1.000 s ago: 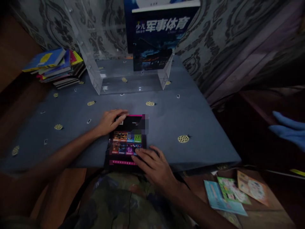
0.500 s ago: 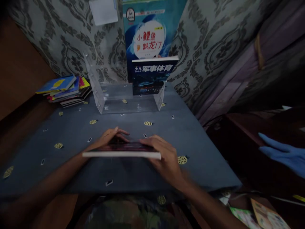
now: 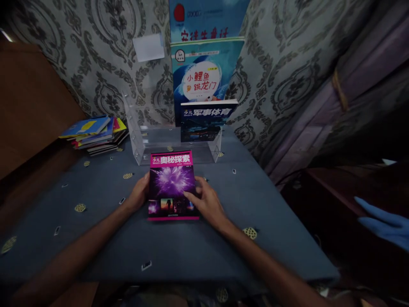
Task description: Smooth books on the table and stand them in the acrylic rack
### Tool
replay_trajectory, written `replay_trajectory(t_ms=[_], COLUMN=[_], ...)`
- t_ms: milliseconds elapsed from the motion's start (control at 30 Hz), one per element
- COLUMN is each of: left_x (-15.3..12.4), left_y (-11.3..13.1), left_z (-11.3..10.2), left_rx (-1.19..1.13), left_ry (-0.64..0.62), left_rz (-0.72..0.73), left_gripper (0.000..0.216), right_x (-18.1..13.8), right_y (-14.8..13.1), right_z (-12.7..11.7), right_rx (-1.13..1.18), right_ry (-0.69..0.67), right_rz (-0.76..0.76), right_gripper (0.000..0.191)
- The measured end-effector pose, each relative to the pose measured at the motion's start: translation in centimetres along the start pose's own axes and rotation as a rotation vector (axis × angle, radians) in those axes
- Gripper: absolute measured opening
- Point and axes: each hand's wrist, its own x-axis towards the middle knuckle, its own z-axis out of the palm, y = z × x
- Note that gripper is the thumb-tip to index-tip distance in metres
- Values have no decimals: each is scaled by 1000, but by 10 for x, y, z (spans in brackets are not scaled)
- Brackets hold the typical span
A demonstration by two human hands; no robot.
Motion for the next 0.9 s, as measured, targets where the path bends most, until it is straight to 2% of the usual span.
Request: replay_trajectory(t_ms=[133, 233, 333, 467, 533, 700, 833, 900], left_x=[0, -1, -1, 5, 9, 13, 11, 11], left_y=[4, 10, 12, 5, 1, -4, -4, -5], left_z=[-11, -15, -16, -17, -18, -16, -15, -16], left_rx=[465, 815, 1018, 1157, 1191, 1290, 1315, 1301], left_ry=[85, 32, 7, -10, -38, -52, -57, -52], left_rz=[-44, 10, 92, 274, 314, 243, 198, 210], left_gripper=[56, 41, 32, 29, 29, 34, 36, 38], right_x=[-5, -3, 1, 3, 3, 3, 6, 11], right_y=[9, 11, 11, 12, 13, 9, -7, -17], right_z=[0, -4, -6, -6, -5, -7, -7, -2], right_rx=[-227, -318, -346, -386, -413, -529, -892, -996], right_ry=[20, -16, -48, -55, -48, -72, -61, -68], right_rz=[50, 39, 26, -1, -20, -67, -121, -184], right_gripper=[67, 65, 65, 63, 61, 55, 41, 31])
